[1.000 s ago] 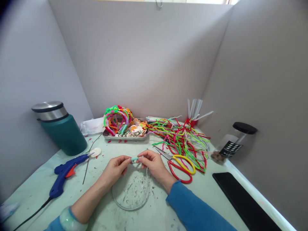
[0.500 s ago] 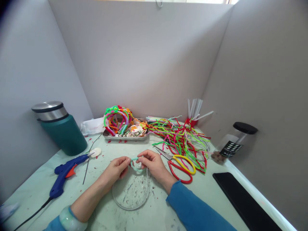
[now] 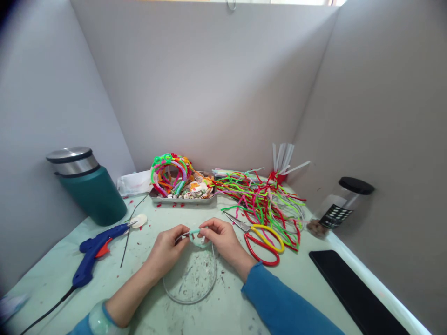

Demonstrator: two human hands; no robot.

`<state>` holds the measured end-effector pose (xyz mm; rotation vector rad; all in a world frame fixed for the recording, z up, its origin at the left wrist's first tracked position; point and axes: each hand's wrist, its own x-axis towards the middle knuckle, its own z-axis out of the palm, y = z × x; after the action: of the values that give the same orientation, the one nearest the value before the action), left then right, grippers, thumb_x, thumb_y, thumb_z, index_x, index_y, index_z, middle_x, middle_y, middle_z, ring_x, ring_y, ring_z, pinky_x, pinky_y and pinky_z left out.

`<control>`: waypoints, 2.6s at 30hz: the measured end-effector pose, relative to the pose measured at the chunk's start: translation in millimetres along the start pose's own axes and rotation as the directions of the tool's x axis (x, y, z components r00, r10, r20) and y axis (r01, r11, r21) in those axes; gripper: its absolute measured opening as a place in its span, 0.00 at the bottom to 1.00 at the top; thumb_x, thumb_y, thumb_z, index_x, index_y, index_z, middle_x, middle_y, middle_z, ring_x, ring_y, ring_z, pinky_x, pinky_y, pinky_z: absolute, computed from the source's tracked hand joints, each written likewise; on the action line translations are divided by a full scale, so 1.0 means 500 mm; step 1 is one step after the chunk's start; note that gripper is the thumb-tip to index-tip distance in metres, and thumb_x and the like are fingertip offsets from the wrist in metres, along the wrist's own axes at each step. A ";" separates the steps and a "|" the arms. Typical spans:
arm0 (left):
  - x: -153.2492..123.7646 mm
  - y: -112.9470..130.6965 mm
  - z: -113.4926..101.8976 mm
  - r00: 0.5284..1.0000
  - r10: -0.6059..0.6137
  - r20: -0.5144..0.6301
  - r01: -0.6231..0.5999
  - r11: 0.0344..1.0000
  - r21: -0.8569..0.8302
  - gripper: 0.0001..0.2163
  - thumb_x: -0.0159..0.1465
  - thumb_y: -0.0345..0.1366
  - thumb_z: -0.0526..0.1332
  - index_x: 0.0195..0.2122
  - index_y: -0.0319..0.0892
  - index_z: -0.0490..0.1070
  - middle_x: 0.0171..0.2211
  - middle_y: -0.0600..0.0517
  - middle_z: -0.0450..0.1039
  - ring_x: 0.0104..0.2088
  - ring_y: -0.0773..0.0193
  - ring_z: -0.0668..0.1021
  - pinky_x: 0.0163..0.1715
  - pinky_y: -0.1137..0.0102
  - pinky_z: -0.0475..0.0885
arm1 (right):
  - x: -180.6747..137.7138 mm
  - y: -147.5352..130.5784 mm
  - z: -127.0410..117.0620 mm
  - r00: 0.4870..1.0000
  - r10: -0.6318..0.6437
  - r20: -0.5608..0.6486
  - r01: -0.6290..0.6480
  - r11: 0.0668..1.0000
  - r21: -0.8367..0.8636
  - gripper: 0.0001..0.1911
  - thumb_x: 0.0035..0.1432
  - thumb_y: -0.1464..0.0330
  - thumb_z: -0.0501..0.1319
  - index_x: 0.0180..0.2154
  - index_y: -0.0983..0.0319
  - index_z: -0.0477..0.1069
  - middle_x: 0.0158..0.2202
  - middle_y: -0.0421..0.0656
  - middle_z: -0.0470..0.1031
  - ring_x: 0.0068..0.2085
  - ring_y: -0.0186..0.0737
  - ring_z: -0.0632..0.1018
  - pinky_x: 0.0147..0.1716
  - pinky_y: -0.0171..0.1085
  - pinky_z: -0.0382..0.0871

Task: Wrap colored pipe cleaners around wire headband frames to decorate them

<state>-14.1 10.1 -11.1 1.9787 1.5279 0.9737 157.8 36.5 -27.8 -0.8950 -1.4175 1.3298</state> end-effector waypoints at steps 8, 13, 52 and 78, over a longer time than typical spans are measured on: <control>-0.010 0.003 -0.002 0.982 0.183 -0.045 -0.157 0.928 0.339 0.07 0.59 0.34 0.55 0.37 0.44 0.69 0.29 0.53 0.75 0.27 0.65 0.75 0.27 0.74 0.61 | -0.003 -0.010 0.002 1.000 -0.012 -0.015 0.011 0.998 -0.056 0.07 0.49 0.65 0.63 0.29 0.62 0.72 0.24 0.39 0.74 0.26 0.33 0.71 0.27 0.33 0.64; -0.015 0.009 -0.003 0.955 0.296 -0.028 -0.248 0.845 0.474 0.08 0.63 0.34 0.51 0.37 0.45 0.70 0.31 0.51 0.75 0.28 0.63 0.76 0.27 0.73 0.63 | -0.001 -0.005 0.000 0.999 -0.048 -0.026 0.045 0.994 -0.103 0.05 0.49 0.66 0.62 0.29 0.62 0.72 0.26 0.39 0.73 0.29 0.35 0.72 0.30 0.34 0.64; 0.013 0.003 -0.004 0.979 -0.201 -0.028 0.193 0.965 -0.175 0.14 0.55 0.42 0.55 0.18 0.38 0.69 0.15 0.57 0.59 0.20 0.70 0.62 0.21 0.75 0.55 | -0.001 -0.006 -0.001 0.999 0.013 0.042 -0.010 0.997 -0.072 0.11 0.52 0.63 0.61 0.33 0.64 0.72 0.22 0.38 0.68 0.22 0.29 0.67 0.23 0.30 0.60; 0.005 0.005 -0.003 0.978 -0.133 -0.158 0.089 0.962 -0.257 0.11 0.58 0.44 0.55 0.28 0.41 0.67 0.23 0.55 0.69 0.20 0.69 0.70 0.17 0.77 0.63 | -0.008 -0.017 0.006 1.000 0.029 0.013 -0.025 0.970 -0.242 0.19 0.56 0.61 0.56 0.20 0.66 0.72 0.13 0.37 0.63 0.16 0.29 0.63 0.17 0.30 0.56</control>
<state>-13.2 11.6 -7.9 1.6525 1.5055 1.2517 157.0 30.8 -19.7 -1.0674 -1.6095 1.2026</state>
